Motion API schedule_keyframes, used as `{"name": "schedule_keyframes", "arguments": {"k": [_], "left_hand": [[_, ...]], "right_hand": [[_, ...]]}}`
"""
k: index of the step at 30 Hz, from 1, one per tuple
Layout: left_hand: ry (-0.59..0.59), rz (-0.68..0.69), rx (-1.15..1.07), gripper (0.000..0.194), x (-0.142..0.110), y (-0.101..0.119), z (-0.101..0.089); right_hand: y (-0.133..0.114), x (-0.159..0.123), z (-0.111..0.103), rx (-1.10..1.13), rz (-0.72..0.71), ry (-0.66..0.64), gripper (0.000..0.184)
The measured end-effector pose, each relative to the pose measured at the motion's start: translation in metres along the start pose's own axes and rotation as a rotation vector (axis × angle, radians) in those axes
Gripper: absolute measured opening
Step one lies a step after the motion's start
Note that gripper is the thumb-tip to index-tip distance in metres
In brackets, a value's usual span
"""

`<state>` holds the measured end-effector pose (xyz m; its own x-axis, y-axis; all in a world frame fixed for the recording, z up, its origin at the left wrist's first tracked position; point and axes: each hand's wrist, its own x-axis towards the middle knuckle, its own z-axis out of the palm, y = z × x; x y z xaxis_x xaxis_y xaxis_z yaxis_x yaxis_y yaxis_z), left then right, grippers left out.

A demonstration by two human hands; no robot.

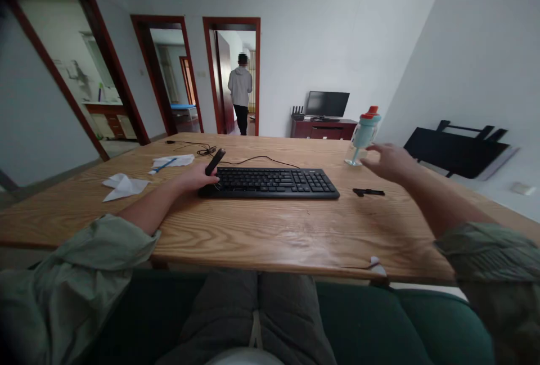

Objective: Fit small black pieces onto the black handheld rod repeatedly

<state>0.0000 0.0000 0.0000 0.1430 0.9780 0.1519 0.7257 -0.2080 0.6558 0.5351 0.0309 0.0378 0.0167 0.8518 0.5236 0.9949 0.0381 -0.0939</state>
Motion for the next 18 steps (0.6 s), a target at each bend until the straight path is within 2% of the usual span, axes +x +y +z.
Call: {"name": "schedule_keyframes", "arguments": {"k": [2, 5, 7, 9, 11, 13, 18], "left_hand": [[0.001, -0.004, 0.003, 0.021, 0.000, 0.000, 0.000], [0.002, 0.004, -0.014, 0.019, 0.000, -0.001, 0.000], [-0.012, 0.019, -0.044, 0.017, 0.000, -0.002, 0.001], [-0.036, 0.042, -0.074, 0.015, 0.000, -0.002, 0.001], [-0.054, 0.060, -0.093, 0.014, -0.001, -0.002, 0.002], [-0.051, 0.070, -0.106, 0.012, 0.000, -0.003, 0.003], [-0.034, 0.063, -0.127, 0.016, 0.004, -0.010, 0.004]], "right_hand": [[-0.079, -0.012, -0.004, 0.191, -0.213, 0.021, 0.038], [-0.194, -0.045, 0.000, 0.401, -0.589, -0.106, 0.027], [-0.254, -0.065, 0.010, 0.462, -0.791, -0.171, 0.027], [-0.297, -0.078, 0.022, 0.502, -0.853, -0.199, 0.029], [-0.322, -0.083, 0.035, 0.522, -0.890, -0.221, 0.028], [-0.334, -0.082, 0.046, 0.534, -0.891, -0.231, 0.027], [-0.337, -0.083, 0.064, 0.519, -0.838, -0.227, 0.026]]}}
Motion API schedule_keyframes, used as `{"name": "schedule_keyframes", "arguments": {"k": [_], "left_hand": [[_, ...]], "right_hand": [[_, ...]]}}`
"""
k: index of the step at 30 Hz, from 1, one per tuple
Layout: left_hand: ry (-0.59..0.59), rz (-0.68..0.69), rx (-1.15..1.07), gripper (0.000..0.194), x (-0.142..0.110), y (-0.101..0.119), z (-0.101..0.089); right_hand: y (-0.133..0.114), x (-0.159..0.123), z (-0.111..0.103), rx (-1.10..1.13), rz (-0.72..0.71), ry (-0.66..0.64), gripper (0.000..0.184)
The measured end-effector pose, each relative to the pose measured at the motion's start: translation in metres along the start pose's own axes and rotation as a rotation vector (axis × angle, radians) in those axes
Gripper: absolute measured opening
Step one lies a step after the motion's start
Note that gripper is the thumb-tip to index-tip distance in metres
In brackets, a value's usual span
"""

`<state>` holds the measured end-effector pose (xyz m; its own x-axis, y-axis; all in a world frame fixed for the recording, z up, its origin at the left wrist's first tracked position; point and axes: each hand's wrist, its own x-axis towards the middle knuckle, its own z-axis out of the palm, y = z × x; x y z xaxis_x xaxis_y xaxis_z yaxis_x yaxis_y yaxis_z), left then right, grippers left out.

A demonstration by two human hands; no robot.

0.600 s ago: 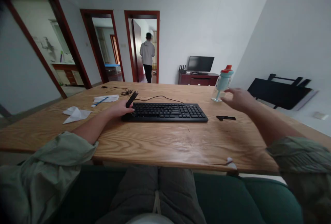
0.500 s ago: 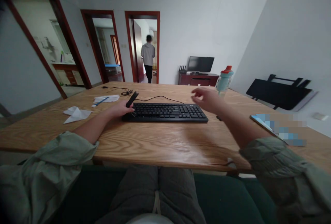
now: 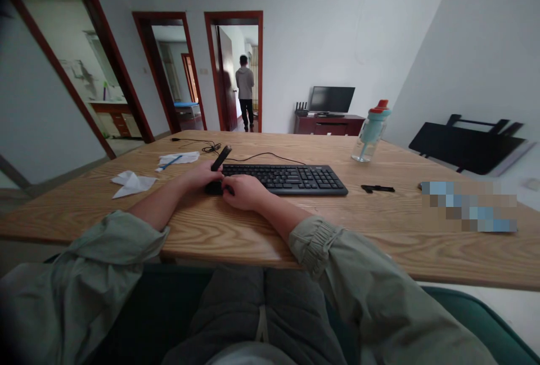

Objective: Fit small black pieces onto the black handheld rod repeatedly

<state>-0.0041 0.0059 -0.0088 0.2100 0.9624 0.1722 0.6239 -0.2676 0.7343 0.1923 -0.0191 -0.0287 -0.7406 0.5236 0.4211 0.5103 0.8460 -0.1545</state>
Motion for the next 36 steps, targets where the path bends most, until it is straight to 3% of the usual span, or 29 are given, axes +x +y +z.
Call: {"name": "schedule_keyframes", "arguments": {"k": [10, 17, 22, 28, 36], "left_hand": [[0.011, -0.016, 0.000, 0.016, 0.000, -0.001, -0.002], [0.005, 0.002, -0.041, 0.018, 0.003, -0.007, 0.001], [0.006, -0.014, -0.029, 0.020, 0.004, -0.009, 0.001], [0.030, -0.004, -0.089, 0.020, 0.006, -0.012, 0.002], [-0.037, -0.026, -0.250, 0.020, 0.007, -0.020, 0.003]], "right_hand": [[0.001, 0.003, 0.010, -0.118, -0.090, -0.054, 0.032], [0.002, 0.011, 0.009, -0.077, 0.075, 0.015, 0.027], [0.003, 0.026, 0.011, -0.111, 0.112, 0.029, 0.025], [0.012, 0.020, 0.013, -0.084, 0.015, 0.014, 0.030], [0.017, 0.016, 0.019, -0.149, -0.067, 0.088, 0.030]]}}
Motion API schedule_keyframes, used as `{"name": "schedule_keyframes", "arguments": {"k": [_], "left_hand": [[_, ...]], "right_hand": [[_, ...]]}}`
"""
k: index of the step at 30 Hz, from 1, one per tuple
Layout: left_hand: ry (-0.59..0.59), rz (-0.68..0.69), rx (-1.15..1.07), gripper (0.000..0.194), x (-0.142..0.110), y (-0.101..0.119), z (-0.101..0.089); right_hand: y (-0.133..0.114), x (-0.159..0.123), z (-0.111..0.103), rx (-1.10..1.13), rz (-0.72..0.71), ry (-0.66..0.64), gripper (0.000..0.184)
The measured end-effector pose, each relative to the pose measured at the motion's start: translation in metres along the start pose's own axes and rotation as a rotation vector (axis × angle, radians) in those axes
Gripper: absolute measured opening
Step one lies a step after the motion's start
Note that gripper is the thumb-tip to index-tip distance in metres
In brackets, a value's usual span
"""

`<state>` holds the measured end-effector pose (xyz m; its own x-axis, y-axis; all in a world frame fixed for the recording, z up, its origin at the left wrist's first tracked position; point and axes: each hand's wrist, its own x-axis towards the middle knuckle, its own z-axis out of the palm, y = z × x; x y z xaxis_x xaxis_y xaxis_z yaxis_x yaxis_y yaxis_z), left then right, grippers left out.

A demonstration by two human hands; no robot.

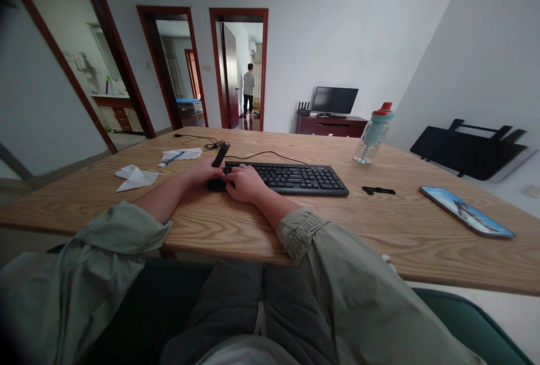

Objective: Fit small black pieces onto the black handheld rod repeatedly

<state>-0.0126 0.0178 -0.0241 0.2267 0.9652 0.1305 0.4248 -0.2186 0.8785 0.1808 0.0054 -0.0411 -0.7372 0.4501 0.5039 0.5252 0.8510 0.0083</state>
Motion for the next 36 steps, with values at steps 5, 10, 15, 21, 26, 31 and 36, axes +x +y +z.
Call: {"name": "schedule_keyframes", "arguments": {"k": [5, 10, 15, 21, 26, 31, 36], "left_hand": [[-0.014, 0.015, -0.061, 0.018, -0.005, 0.005, 0.002], [0.003, -0.002, -0.034, 0.018, -0.011, 0.014, 0.004], [0.011, 0.025, 0.004, 0.016, -0.015, 0.014, 0.005], [0.027, 0.015, 0.020, 0.016, -0.017, 0.015, 0.006], [0.070, 0.027, 0.037, 0.015, -0.017, 0.014, 0.008], [0.121, 0.002, -0.099, 0.015, -0.017, 0.015, 0.005], [0.127, 0.026, -0.214, 0.017, -0.015, 0.018, 0.012]], "right_hand": [[0.002, -0.002, 0.005, 0.008, -0.012, 0.053, 0.030], [0.004, -0.001, 0.006, 0.044, -0.017, 0.054, 0.029], [0.006, 0.000, 0.009, 0.067, -0.036, 0.091, 0.027], [0.007, -0.001, 0.010, 0.069, -0.057, 0.088, 0.027], [0.006, -0.001, 0.009, 0.066, -0.068, 0.081, 0.028], [0.003, -0.002, 0.007, 0.069, -0.062, 0.087, 0.030], [0.001, -0.002, 0.005, 0.046, -0.067, 0.058, 0.029]]}}
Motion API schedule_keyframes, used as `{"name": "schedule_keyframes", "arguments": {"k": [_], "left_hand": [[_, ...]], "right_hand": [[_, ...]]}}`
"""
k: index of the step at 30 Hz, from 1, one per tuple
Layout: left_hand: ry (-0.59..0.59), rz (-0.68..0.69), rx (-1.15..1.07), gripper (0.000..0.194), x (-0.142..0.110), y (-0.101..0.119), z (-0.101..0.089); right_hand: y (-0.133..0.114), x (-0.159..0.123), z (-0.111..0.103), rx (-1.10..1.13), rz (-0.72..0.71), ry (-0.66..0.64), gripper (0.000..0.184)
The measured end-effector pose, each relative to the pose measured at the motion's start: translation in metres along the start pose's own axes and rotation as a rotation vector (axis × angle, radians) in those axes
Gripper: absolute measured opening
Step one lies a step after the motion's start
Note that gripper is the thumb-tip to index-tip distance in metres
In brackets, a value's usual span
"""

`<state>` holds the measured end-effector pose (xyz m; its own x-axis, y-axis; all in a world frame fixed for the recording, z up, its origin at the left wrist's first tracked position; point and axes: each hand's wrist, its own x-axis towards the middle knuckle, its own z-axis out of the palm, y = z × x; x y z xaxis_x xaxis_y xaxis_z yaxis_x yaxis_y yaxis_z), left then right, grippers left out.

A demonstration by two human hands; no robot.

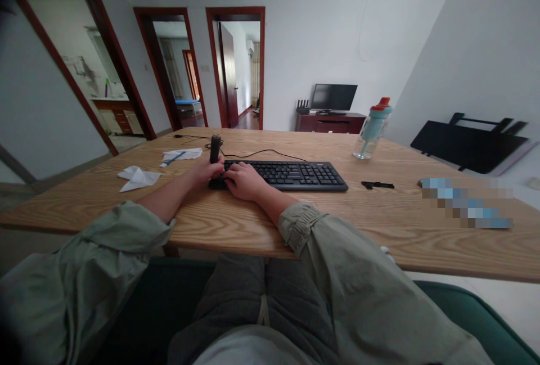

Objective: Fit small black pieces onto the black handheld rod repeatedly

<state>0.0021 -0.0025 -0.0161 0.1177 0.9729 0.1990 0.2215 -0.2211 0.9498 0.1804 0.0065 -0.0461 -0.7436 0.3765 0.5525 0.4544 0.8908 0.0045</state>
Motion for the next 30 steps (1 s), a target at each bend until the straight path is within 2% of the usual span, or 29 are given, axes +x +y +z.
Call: {"name": "schedule_keyframes", "arguments": {"k": [3, 10, 15, 20, 23, 27, 30], "left_hand": [[-0.030, 0.014, 0.009, 0.018, -0.001, 0.001, 0.004], [-0.006, 0.007, -0.177, 0.027, -0.006, 0.014, -0.008], [-0.033, 0.010, -0.198, 0.031, -0.004, 0.014, -0.008], [-0.016, 0.041, -0.224, 0.029, -0.001, 0.012, -0.009], [0.022, 0.051, -0.183, 0.028, 0.001, 0.008, -0.012], [0.059, 0.045, -0.054, 0.025, 0.005, 0.003, -0.015], [0.105, 0.064, 0.024, 0.025, 0.008, 0.001, -0.018]], "right_hand": [[-0.001, 0.000, 0.000, -0.017, 0.006, -0.015, 0.028], [-0.003, 0.001, -0.005, -0.061, 0.047, 0.031, 0.029], [-0.001, 0.001, -0.011, -0.092, 0.029, 0.056, 0.029], [0.002, -0.002, -0.015, -0.071, 0.051, 0.064, 0.041], [0.004, -0.004, -0.018, -0.067, 0.079, 0.040, 0.046], [0.009, -0.004, -0.024, -0.074, 0.151, 0.009, 0.031], [0.022, -0.010, -0.036, -0.078, 0.214, 0.063, 0.026]]}}
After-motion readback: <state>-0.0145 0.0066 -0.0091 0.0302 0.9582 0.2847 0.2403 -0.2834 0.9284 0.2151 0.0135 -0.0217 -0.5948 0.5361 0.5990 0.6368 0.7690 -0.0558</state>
